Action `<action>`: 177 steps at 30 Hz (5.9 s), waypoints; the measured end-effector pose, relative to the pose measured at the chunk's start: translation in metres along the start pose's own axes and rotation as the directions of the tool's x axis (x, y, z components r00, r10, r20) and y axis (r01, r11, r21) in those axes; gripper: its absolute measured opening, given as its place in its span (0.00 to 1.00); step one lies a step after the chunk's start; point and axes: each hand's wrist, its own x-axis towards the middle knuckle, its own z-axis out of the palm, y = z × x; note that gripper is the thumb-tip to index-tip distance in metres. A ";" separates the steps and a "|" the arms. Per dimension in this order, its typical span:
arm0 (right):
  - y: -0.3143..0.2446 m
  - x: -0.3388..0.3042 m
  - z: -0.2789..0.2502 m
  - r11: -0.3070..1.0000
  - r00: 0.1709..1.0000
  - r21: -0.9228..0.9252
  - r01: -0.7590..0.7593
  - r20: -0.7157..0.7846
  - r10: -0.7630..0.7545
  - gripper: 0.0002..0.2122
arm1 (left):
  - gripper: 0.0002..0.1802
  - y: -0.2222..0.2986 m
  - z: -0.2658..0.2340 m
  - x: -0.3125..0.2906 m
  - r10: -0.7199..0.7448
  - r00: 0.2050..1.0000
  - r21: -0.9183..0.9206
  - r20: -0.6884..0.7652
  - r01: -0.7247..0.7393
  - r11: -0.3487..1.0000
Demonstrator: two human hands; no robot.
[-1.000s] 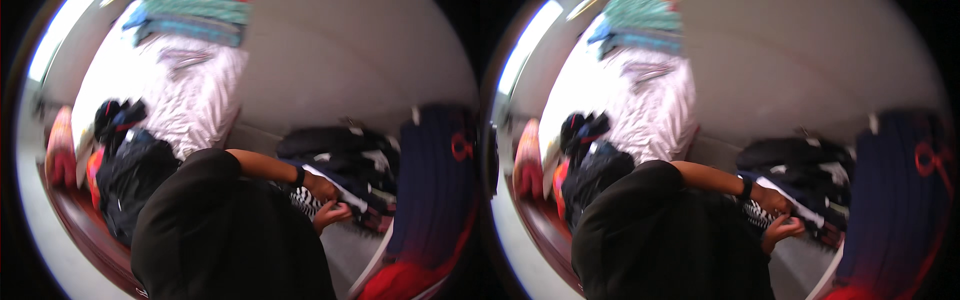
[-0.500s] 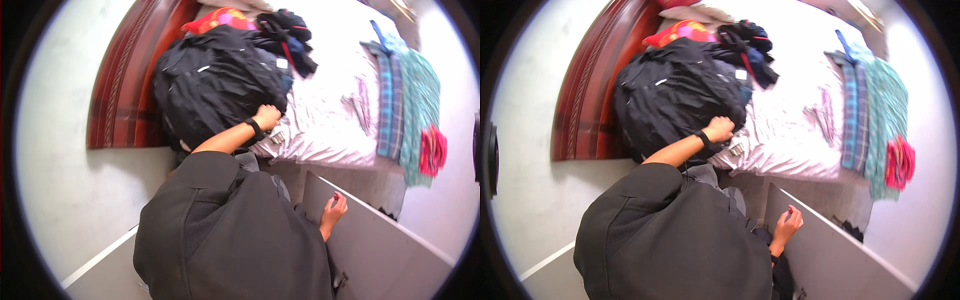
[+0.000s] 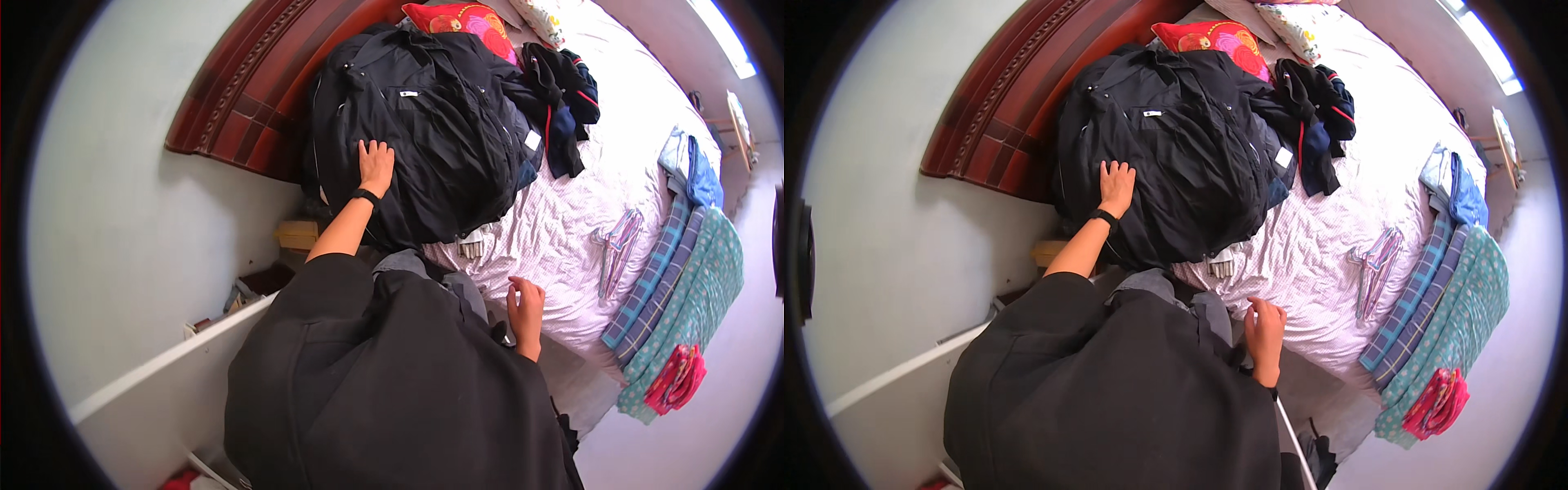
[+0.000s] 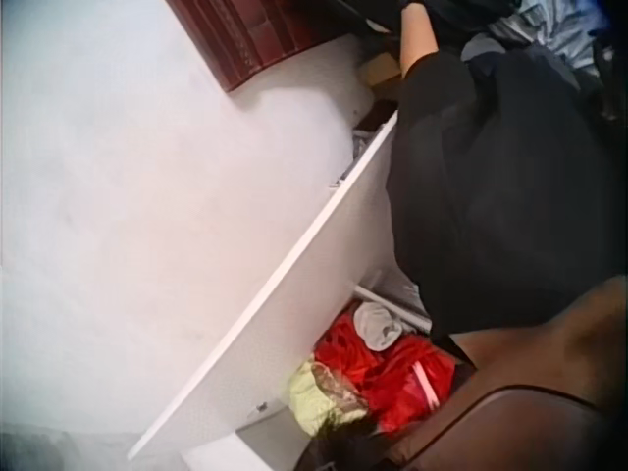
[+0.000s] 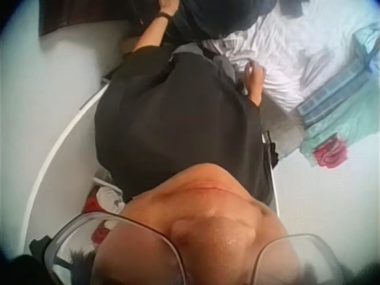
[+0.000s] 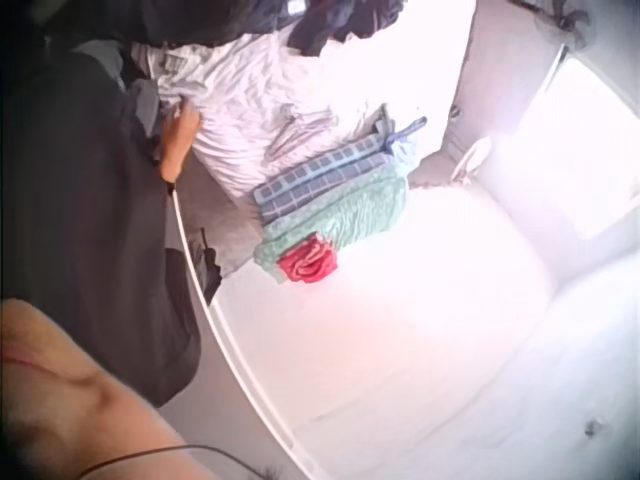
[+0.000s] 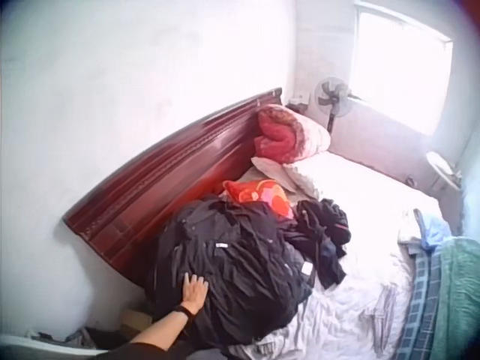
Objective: The person picks up a shirt, jackets, and pants from a bed, places several of the items onto hangers, and hangs them in a closet.
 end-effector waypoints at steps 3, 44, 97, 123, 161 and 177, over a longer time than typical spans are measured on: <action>0.024 0.013 -0.018 0.998 0.997 0.034 0.062 0.043 -0.063 0.08 | 0.07 0.010 -0.001 0.001 -0.141 0.989 -0.124 -0.038 0.135 0.983; 0.650 0.087 0.020 0.540 0.597 -0.394 -0.744 -0.031 0.801 0.20 | 0.28 0.241 0.040 -0.033 -0.090 0.938 -0.186 0.335 0.159 0.970; -0.028 0.187 -0.030 0.928 0.920 0.103 0.358 0.131 -0.369 0.16 | 0.14 -0.006 -0.140 -0.058 -0.317 0.948 -0.945 0.029 0.129 0.300; 0.018 0.175 -0.079 0.652 0.924 0.700 0.292 -0.032 -0.380 0.28 | 0.25 0.009 -0.264 -0.104 -0.242 0.882 -0.666 -0.404 -0.103 0.738; -0.007 0.160 -0.058 0.623 0.867 0.746 0.234 0.130 -0.482 0.21 | 0.18 0.062 -0.299 -0.075 0.301 0.953 -0.580 -0.013 -0.252 0.775; 0.184 0.204 0.157 0.993 0.999 0.114 -0.024 0.041 0.020 0.29 | 0.15 0.075 -0.295 -0.093 -0.119 0.990 -0.801 0.077 0.132 0.584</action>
